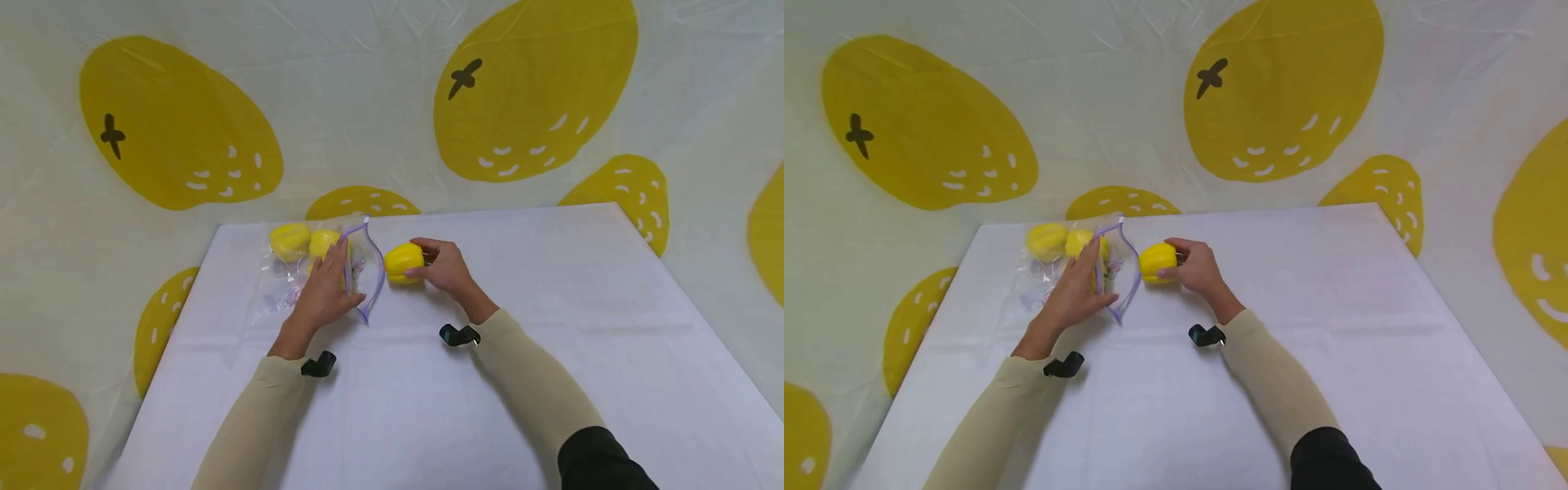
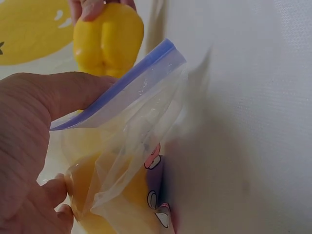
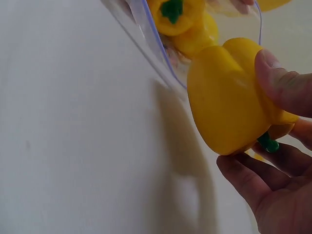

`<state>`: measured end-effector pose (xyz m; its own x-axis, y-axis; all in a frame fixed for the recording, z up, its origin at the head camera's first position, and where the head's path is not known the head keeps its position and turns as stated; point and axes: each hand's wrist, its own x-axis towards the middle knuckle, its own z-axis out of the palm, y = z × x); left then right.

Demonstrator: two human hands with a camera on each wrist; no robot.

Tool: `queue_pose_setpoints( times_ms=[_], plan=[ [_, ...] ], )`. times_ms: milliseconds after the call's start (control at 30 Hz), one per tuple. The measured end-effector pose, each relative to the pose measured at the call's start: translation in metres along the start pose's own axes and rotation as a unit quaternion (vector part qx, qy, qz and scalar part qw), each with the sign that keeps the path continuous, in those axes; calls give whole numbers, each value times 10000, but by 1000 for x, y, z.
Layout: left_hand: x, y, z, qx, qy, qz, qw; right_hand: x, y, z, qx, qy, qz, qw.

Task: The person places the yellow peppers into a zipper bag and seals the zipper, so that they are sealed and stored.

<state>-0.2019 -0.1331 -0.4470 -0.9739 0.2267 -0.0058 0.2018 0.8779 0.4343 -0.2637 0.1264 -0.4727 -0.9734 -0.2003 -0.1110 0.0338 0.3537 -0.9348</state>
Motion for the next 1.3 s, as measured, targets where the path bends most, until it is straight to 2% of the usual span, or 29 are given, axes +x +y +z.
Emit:
queue_pose_setpoints(
  times_ms=[200,500,667,933,1100,1300],
  plan=[
    [1,2,1,0,-47,-113,9999,1,-7,23,106,-31,-123,9999],
    [-1,2,3,-27,99,79,9999,-1,-12,59,105,-172,-492,9986],
    [-3,6,4,-16,114,89,9999,-5,-13,65,18,-13,-460,9989],
    [-5,7,5,17,128,163,9998,-12,-21,76,-755,119,-396,9963],
    [-6,8,4,89,38,118,9999,-10,-24,82,-590,-75,-352,9976],
    [-7,8,4,116,-4,78,9999,-8,-20,78,-134,-384,-280,9988]
  ],
)
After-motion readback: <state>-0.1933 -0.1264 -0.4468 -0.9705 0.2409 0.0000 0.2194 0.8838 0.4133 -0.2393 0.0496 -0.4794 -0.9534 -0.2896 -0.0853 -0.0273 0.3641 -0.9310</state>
